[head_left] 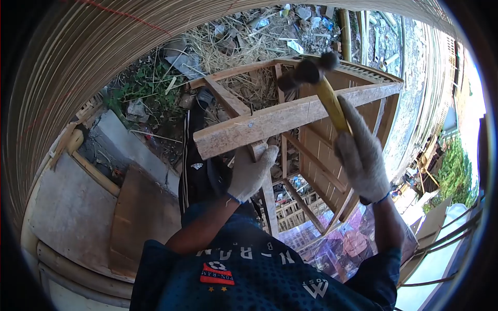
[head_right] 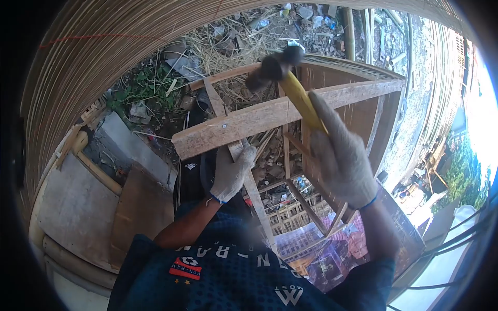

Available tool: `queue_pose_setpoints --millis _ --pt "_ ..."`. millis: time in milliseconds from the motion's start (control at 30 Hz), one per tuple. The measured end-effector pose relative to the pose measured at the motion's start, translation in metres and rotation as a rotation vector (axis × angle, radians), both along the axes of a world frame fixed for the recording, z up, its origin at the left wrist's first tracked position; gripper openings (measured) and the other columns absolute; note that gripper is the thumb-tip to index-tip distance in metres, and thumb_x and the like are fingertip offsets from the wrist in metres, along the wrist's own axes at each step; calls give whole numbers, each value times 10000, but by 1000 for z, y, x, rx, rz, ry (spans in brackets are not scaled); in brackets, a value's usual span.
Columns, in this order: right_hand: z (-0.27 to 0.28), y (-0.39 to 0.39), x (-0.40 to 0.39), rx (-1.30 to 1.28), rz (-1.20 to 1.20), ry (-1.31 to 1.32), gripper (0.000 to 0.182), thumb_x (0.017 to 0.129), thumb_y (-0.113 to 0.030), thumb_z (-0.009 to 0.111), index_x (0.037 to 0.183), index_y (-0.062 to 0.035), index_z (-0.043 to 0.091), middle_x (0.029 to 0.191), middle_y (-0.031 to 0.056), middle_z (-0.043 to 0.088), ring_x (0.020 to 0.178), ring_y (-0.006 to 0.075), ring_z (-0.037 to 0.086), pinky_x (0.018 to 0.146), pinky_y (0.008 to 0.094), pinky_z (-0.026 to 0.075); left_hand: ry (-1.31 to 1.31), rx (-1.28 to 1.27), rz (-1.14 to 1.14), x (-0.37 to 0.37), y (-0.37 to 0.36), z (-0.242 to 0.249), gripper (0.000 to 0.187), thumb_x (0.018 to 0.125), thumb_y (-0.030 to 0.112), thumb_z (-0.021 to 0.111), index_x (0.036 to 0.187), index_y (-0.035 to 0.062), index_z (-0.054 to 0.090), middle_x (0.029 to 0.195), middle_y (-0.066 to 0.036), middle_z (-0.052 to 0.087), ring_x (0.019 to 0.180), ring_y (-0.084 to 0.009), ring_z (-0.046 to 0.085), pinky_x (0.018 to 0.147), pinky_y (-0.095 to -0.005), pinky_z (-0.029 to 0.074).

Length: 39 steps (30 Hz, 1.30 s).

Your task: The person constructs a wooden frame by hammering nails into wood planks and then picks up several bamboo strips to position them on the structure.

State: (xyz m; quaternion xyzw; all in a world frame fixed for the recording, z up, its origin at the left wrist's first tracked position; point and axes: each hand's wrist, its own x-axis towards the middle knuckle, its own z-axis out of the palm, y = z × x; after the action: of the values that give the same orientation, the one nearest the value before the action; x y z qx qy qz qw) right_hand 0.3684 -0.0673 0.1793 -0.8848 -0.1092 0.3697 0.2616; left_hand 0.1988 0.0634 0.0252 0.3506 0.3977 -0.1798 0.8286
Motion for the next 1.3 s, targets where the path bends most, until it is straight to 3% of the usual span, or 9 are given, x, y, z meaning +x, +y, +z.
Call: queue_pose_setpoints --millis 233,333,533,633,733,833,967,1200,1300 --pt "-17 25 12 134 164 5 579 1016 -85 546 1566 -72 368 742 86 646 566 194 658 514 335 576 -67 38 -75 -9 -3 -12 90 960 49 690 1004 58 612 846 9 611 725 -52 594 623 -234 515" --pt "-6 22 -1 4 391 -46 628 941 -16 605 1539 -88 426 812 121 669 649 234 683 566 375 583 28 -88 51 -9 -6 -6 264 901 55 752 1134 -9 644 1081 -63 642 907 -99 619 714 -292 536" --pt "39 36 -30 56 768 168 676 872 -134 739 1501 -272 535 801 29 595 592 169 622 435 318 501 -39 -59 -465 -53 -8 -20 384 910 262 725 1167 3 606 1219 -132 633 1048 -234 666 838 -372 543" --pt "42 44 -59 -153 686 231 657 903 -144 680 1511 -332 515 807 43 559 676 191 641 464 324 499 70 -560 -25 -78 -5 -35 409 924 283 689 1229 31 585 1273 -122 618 1132 -283 631 918 -428 517" --pt "38 54 -69 -227 611 257 589 929 -154 651 1488 -301 540 835 79 577 724 222 657 499 349 515 311 -405 280 -76 -38 -32 265 862 -54 711 1050 82 583 869 6 625 717 -80 612 636 -252 522" --pt "45 60 -71 -115 572 289 484 979 -222 626 1455 -291 565 851 109 586 665 235 646 505 364 523 154 -179 100 -74 -38 -21 269 860 -54 716 1051 83 586 870 1 633 716 -84 615 639 -252 524" --pt "40 59 -74 -414 592 196 447 970 -258 652 1412 -314 610 792 83 555 644 221 650 489 371 512 179 -203 86 -95 -44 -40 255 873 -32 727 1049 86 585 853 -1 634 700 -90 613 634 -255 524" --pt "43 66 -78 -198 665 171 480 885 -256 670 1361 -304 635 810 91 579 653 229 664 477 338 524 -11 -92 -49 -58 -31 -18 199 909 2 717 1040 81 589 826 13 616 703 -77 615 634 -253 533" --pt "33 54 -87 -358 590 202 656 913 -143 674 1506 -372 511 832 78 544 630 219 635 474 348 513 312 -502 137 -99 -50 -55 173 919 9 711 1023 89 598 836 9 617 710 -84 618 642 -253 534"
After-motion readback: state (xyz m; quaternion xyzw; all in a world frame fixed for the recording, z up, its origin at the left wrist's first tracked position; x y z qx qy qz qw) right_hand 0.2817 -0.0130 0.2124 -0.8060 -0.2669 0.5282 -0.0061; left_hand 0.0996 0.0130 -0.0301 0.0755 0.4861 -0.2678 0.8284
